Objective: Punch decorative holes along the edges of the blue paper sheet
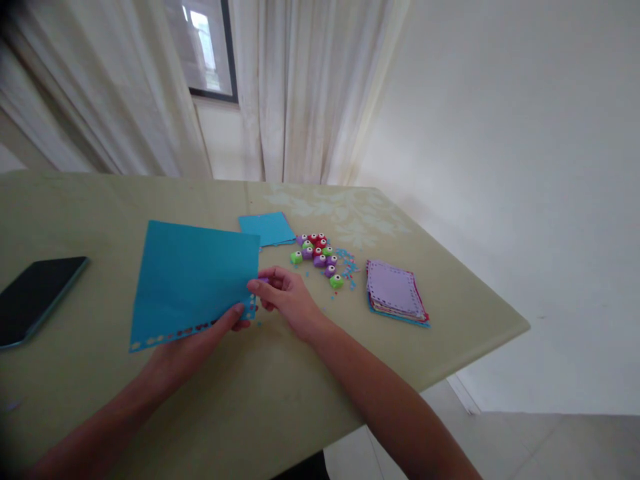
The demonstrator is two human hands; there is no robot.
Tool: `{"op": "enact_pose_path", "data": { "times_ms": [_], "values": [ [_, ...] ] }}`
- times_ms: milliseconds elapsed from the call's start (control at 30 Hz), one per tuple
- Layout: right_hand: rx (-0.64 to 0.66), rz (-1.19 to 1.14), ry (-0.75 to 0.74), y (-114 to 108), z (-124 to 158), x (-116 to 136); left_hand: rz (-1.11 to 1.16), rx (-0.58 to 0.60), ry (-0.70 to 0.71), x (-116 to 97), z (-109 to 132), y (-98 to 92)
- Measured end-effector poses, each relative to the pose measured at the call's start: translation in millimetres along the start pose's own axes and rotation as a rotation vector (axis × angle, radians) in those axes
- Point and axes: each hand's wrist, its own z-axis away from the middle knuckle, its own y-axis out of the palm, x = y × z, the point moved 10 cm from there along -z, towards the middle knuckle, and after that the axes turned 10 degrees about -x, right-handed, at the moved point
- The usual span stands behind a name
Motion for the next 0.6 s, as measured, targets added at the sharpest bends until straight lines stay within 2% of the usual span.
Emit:
{"op": "enact_pose_path", "data": {
  "times_ms": [100,200,333,400,500,533,600],
  "values": [
    [-0.078,0.166,-0.140,-18,-5,14,0.004,0.002,-0.038,-5,2,-5.2],
    [-0.164,0.507,-0.293,-35,-9,27,-0.009,0.017,-0.088,-4,4,-6.1],
    [-0.174,0.848,-0.376,-34,-11,22,-0.040,0.014,-0.070,-1,4,-5.4],
    [-0.112,0.877,-0.399,-23,-12,15,-0.022,0.019,-0.048,0,4,-4.0],
    [-0.005,0.776,-0.433,-11,-15,8,-0.037,0.029,-0.015,2,2,-2.0],
    [-0.010,0.769,-0.457,-12,-17,10,-0.064,0.009,0.003,3,1,-3.4],
    [-0.103,0.864,-0.544,-24,-21,20,-0.128,-0.033,0.036,7,-1,-5.6]
  ]
}}
